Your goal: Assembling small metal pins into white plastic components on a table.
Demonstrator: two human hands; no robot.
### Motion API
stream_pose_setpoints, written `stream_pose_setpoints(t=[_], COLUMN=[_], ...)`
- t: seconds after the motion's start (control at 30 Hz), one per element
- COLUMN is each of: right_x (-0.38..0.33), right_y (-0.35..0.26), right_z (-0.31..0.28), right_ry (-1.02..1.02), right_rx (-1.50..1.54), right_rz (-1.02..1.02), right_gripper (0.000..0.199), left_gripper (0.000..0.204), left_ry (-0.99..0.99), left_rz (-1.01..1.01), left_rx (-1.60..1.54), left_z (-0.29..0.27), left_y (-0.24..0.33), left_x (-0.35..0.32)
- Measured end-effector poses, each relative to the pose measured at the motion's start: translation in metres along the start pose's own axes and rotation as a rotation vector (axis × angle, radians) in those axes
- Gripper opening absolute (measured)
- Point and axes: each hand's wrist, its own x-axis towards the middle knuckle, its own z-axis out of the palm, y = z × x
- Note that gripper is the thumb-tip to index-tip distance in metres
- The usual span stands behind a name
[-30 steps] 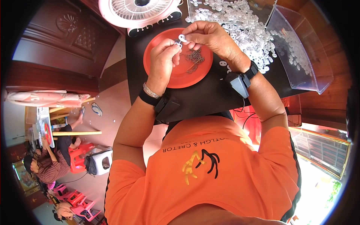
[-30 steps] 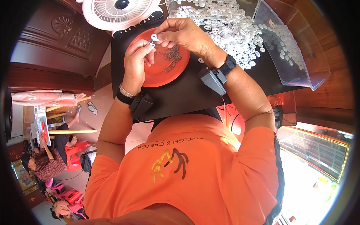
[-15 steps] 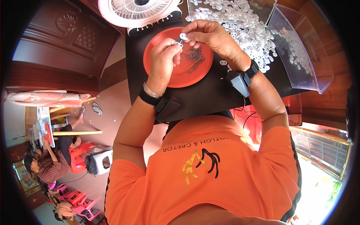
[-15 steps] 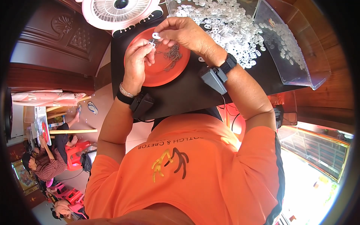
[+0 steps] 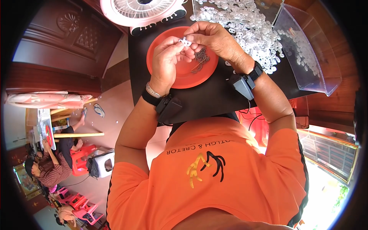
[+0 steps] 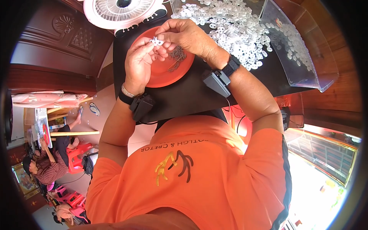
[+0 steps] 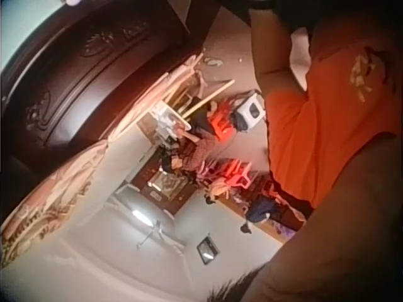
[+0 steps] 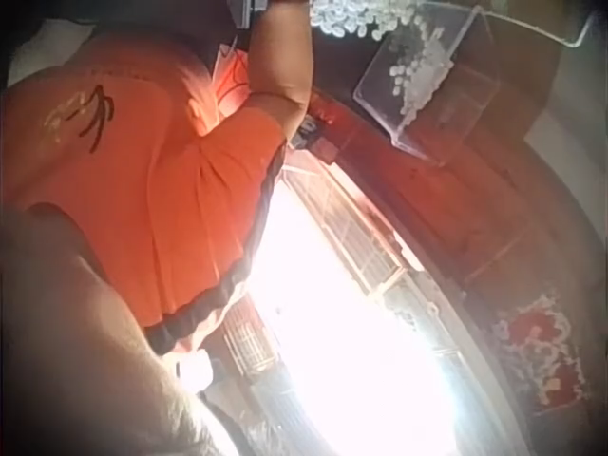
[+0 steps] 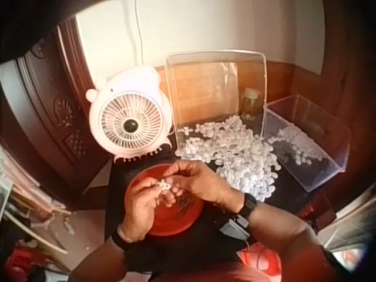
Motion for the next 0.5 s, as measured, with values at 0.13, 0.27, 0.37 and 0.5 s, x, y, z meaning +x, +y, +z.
stream_pose_setpoints(t=[0.13, 0.27, 0.37, 0.5], right_x=[-0.001, -0.002, -0.003, -0.003], right_y=[0.000, -0.003, -0.010, -0.012], right_z=[0.006, 0.001, 0.000, 0.001], right_ry=[0.024, 0.059, 0.105, 0.074], right_rx=[0.028, -0.002, -0.002, -0.047], right_rz=[-0.012, -0.082, -0.074, -0.063], right_gripper=[0.018, 0.017, 0.016, 0.017], left_gripper=[0.018, 0.017, 0.017, 0.018], left_ry=[0.036, 0.105, 0.122, 0.110], left_rz=[0.052, 0.018, 0.011, 0.016], left_rx=[-0.052, 0.037, 0.154, 0.200], left_z=[0.002, -0.001, -0.003, 0.000], left_y=[0.000, 0.001, 0.003, 0.003], left_x=[0.001, 0.000, 0.000, -0.001])
